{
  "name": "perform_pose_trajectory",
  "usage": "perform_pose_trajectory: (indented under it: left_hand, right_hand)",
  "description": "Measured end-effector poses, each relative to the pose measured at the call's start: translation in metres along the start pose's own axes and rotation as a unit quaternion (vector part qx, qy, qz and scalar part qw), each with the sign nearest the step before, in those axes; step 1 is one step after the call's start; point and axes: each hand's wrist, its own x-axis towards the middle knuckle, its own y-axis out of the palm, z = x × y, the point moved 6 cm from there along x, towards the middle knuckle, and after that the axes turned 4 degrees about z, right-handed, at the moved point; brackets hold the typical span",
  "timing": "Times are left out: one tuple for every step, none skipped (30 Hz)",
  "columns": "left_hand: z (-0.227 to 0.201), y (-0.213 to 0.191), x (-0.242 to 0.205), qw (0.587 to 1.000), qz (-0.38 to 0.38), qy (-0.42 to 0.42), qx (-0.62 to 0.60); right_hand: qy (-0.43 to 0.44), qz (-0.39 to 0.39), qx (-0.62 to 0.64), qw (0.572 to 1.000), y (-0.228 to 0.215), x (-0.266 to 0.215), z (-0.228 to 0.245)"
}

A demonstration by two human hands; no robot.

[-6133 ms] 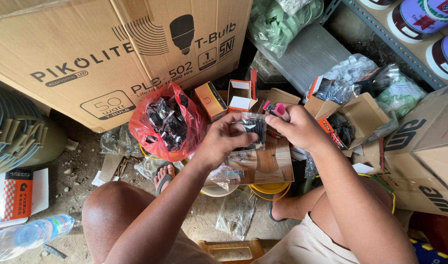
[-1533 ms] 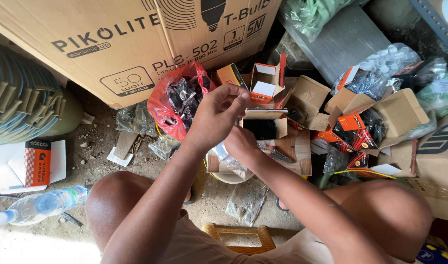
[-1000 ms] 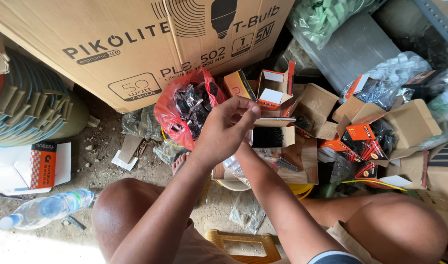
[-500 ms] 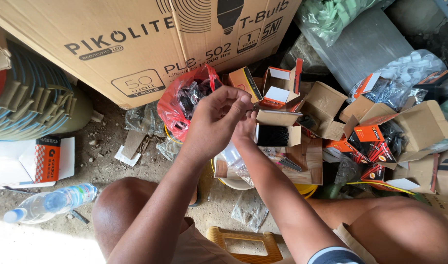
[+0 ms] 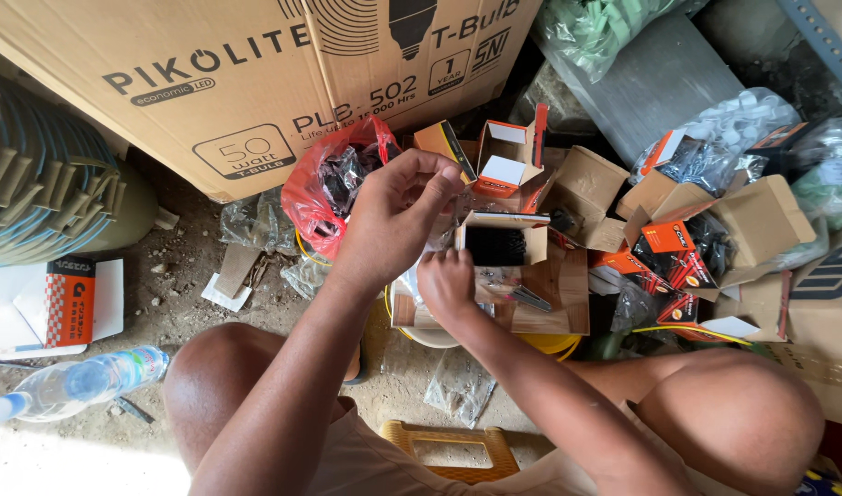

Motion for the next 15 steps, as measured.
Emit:
perform_pose_trajectory:
  left_hand:
    - [-0.001,0.001,-0.001,1.0,0.002,0.003,0.004]
    - [0.004,0.003,0.0,1.0,0.003,0.003,0.003]
    - [0.008,0.004,0.001,1.0,0.009,0.008,0.001]
    - [0.012,0.005,0.003,1.0,0.015,0.013,-0.001]
    - [0.01,0.005,0.002,1.0,0.015,0.013,0.001]
    - [0.009,0.006,0.001,1.0,0.016,0.015,0.0]
    - [0.007,0.008,0.001,1.0,0.019,0.019,-0.002]
    - [0.007,0.008,-0.001,1.0,0.021,0.02,-0.002]
    - [0.008,0.008,-0.001,1.0,0.021,0.018,0.0]
    - [0.008,0.008,-0.002,1.0,0.02,0.015,0.002]
    - [0.007,0.008,-0.003,1.0,0.019,0.012,0.001]
    - [0.006,0.007,-0.005,1.0,0.017,0.014,0.005]
    - [0.002,0.006,-0.003,1.0,0.016,0.021,0.01]
    - [0.002,0.005,-0.003,1.0,0.016,0.023,0.009]
    - [0.001,0.005,-0.004,1.0,0.015,0.023,0.011]
  right_hand:
    - [-0.026,-0.02,-0.005,0.999,0.004,-0.015,0.007]
    - [-0.026,-0.02,-0.007,0.999,0.01,-0.027,0.009]
    - [-0.026,-0.005,0.005,1.0,0.02,-0.036,0.012]
    - [-0.026,0.01,0.018,0.999,0.029,-0.044,0.015]
    - [-0.026,0.01,0.019,0.999,0.029,-0.048,0.019]
    - [-0.03,0.014,0.024,0.999,0.03,-0.052,0.023]
    - [-0.033,0.018,0.025,0.999,0.031,-0.056,0.025]
    - [-0.032,0.018,0.024,0.999,0.031,-0.057,0.025]
    - [-0.029,0.01,0.013,0.999,0.031,-0.056,0.023]
    - [-0.026,0.003,0.001,1.0,0.031,-0.055,0.022]
    - [-0.027,0.006,0.002,1.0,0.025,-0.053,0.021]
    - [-0.026,0.016,0.008,0.999,0.019,-0.05,0.019]
    - [-0.026,0.022,0.011,0.999,0.015,-0.042,0.016]
    - [-0.027,0.021,0.01,0.999,0.012,-0.042,0.016]
    - [-0.023,0.023,0.005,0.999,0.009,-0.042,0.015]
